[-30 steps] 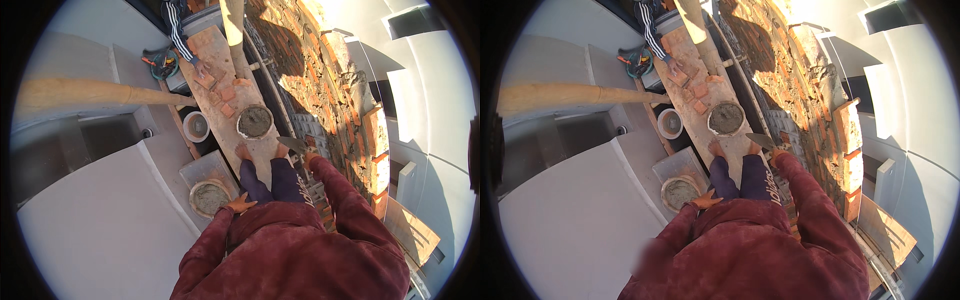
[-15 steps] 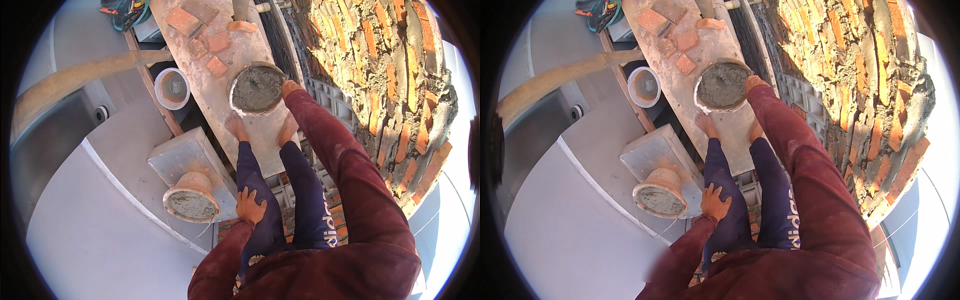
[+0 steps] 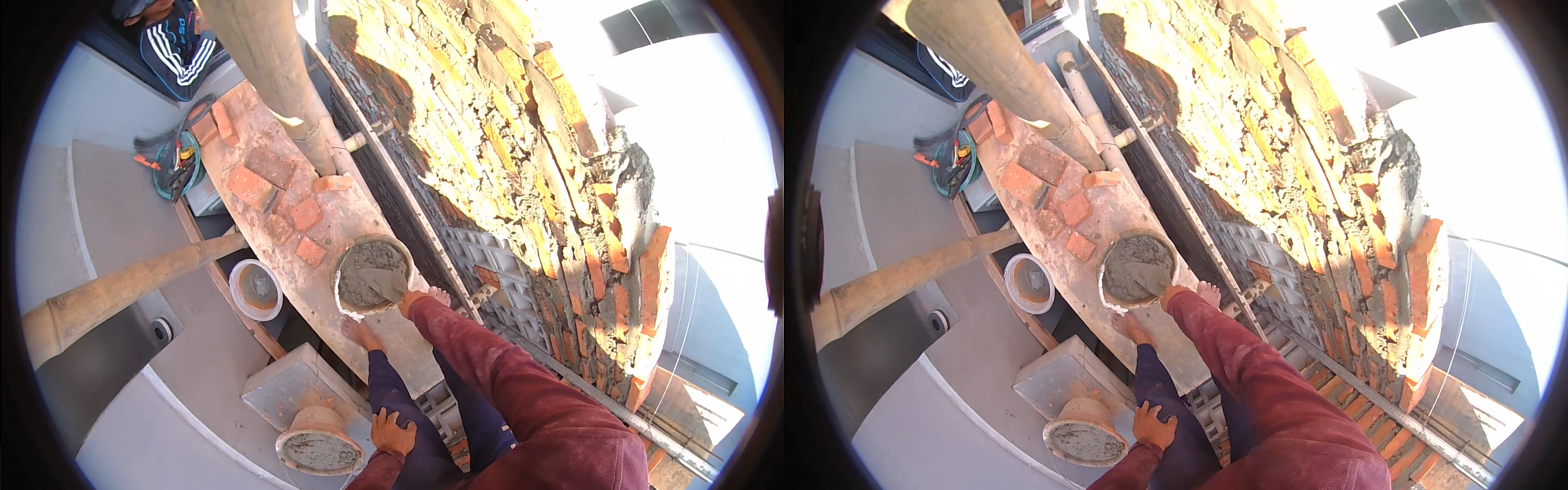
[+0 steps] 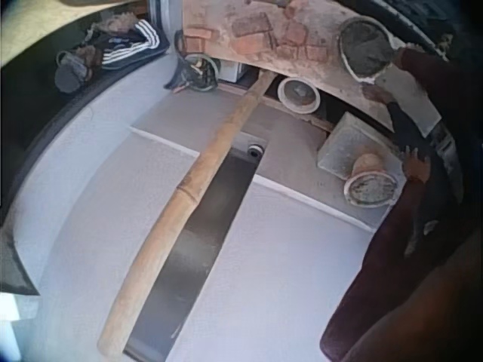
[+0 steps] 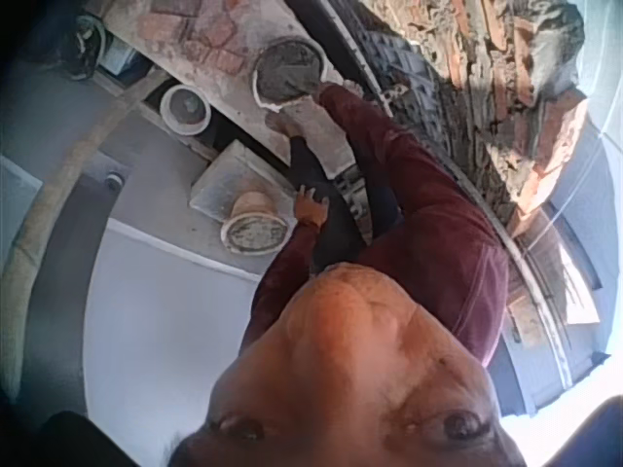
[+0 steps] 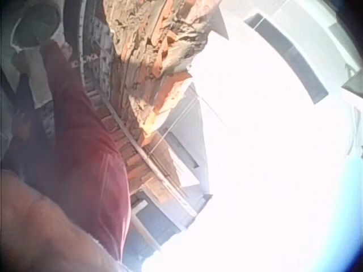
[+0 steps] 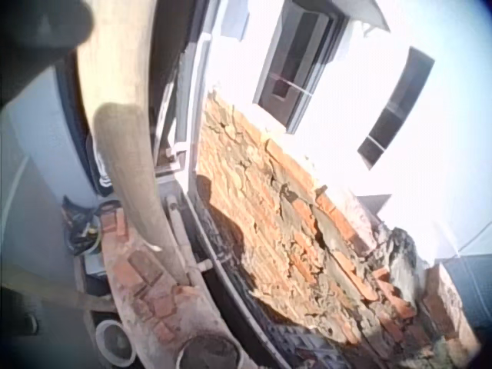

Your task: The person scoops mortar from a bucket using a trowel and spreads it onto a brick wall. They then pick up a red brick, place it onto the mortar, and tap it into position. The process is repeated as the person continues to build the wall.

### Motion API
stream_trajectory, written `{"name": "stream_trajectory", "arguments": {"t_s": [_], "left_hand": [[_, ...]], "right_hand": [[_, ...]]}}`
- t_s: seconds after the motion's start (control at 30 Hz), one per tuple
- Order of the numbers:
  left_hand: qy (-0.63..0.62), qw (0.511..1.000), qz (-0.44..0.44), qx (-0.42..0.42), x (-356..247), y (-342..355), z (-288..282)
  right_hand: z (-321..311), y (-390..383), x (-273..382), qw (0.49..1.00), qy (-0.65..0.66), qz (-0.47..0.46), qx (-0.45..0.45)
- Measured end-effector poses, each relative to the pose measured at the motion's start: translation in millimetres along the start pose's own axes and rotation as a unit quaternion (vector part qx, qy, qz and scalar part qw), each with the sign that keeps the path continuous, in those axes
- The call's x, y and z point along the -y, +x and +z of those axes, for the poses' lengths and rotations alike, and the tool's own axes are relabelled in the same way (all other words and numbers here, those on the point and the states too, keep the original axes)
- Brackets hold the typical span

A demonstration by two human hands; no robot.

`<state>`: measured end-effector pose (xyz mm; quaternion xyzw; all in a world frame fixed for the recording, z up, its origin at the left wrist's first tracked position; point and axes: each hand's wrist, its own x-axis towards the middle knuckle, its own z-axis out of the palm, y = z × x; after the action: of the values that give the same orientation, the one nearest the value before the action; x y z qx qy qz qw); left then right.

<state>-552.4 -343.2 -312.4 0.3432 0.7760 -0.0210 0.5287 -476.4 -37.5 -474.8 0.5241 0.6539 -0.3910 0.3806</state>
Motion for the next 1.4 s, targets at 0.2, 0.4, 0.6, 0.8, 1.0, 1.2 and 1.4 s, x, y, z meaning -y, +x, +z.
{"name": "stream_trajectory", "arguments": {"t_s": [0.2,0.4,0.6,0.8,1.0,1.2,1.4], "left_hand": [[0.043,0.999,0.014,0.008,8,-10,-37],[0.13,0.986,0.077,0.068,-20,6,-28],[0.116,0.99,0.036,0.074,2,5,-39],[0.109,0.992,0.049,0.029,3,-6,-33],[0.042,0.999,0.017,-0.014,27,-27,1],[0.006,0.999,0.001,-0.037,12,-33,18],[-0.029,0.998,-0.056,-0.005,19,-34,17]], "right_hand": [[-8,-189,3,0.777,0.625,0.051,0.056],[46,-461,-107,0.231,0.859,0.36,-0.281],[35,-410,-109,0.481,0.79,0.315,-0.213],[18,-183,-76,0.971,0.221,-0.004,-0.09],[-4,-28,35,0.994,-0.009,-0.097,-0.057],[6,20,10,0.994,-0.087,-0.049,-0.054],[-21,-20,-17,0.984,-0.137,-0.024,-0.112]]}}
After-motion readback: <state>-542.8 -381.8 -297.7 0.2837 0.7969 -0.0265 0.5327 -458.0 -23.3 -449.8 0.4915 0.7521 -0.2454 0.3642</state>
